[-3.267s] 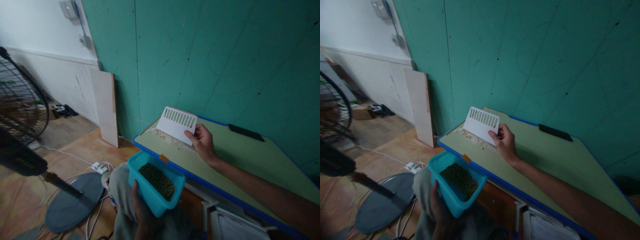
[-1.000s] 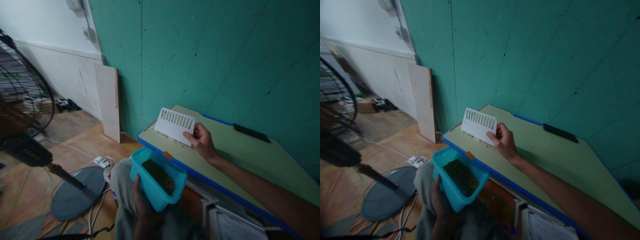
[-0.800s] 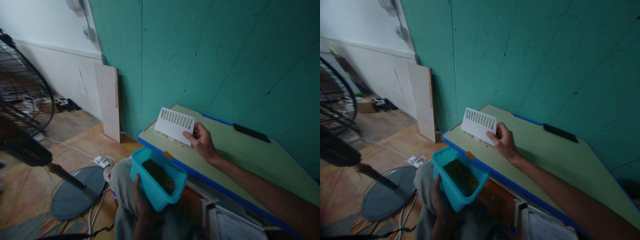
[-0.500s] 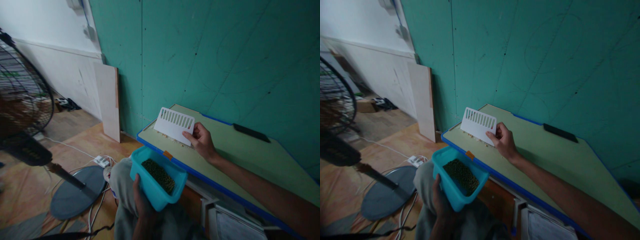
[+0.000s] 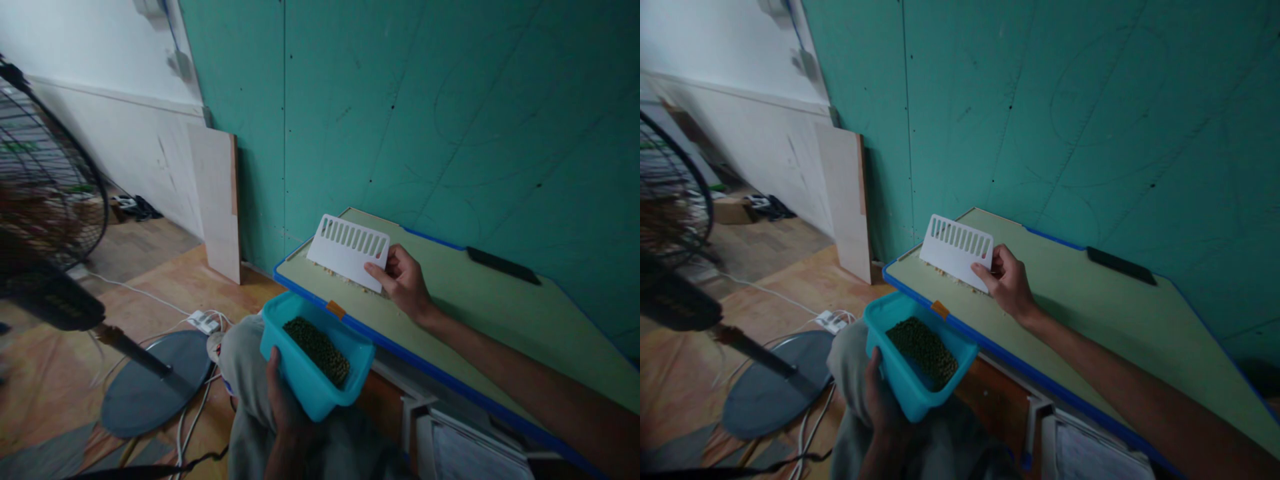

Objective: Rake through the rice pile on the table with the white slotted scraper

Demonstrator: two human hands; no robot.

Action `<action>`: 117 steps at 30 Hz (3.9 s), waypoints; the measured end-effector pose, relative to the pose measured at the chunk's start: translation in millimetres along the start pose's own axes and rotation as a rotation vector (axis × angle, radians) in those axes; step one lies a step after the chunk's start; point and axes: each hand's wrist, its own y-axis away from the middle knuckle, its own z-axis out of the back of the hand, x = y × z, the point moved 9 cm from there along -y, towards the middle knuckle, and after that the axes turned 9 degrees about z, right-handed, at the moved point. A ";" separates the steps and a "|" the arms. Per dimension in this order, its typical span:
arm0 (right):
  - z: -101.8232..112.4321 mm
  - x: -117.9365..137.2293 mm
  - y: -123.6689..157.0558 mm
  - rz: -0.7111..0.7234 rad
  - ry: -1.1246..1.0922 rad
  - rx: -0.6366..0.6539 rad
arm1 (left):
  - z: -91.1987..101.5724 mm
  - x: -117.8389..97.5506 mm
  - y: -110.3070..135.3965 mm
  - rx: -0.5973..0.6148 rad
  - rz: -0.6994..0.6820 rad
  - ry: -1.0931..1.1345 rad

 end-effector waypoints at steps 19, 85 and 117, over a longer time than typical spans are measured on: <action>-5.8 -1.4 0.2 -0.016 -0.056 0.057 | -4.4 2.7 2.8 0.032 0.026 -0.016; -18.6 21.2 11.2 0.135 -0.006 0.280 | 8.8 -7.4 -7.9 -0.041 -0.079 -0.044; -32.9 43.7 26.9 0.256 0.102 0.417 | -1.2 -6.1 -0.9 -0.005 -0.062 -0.044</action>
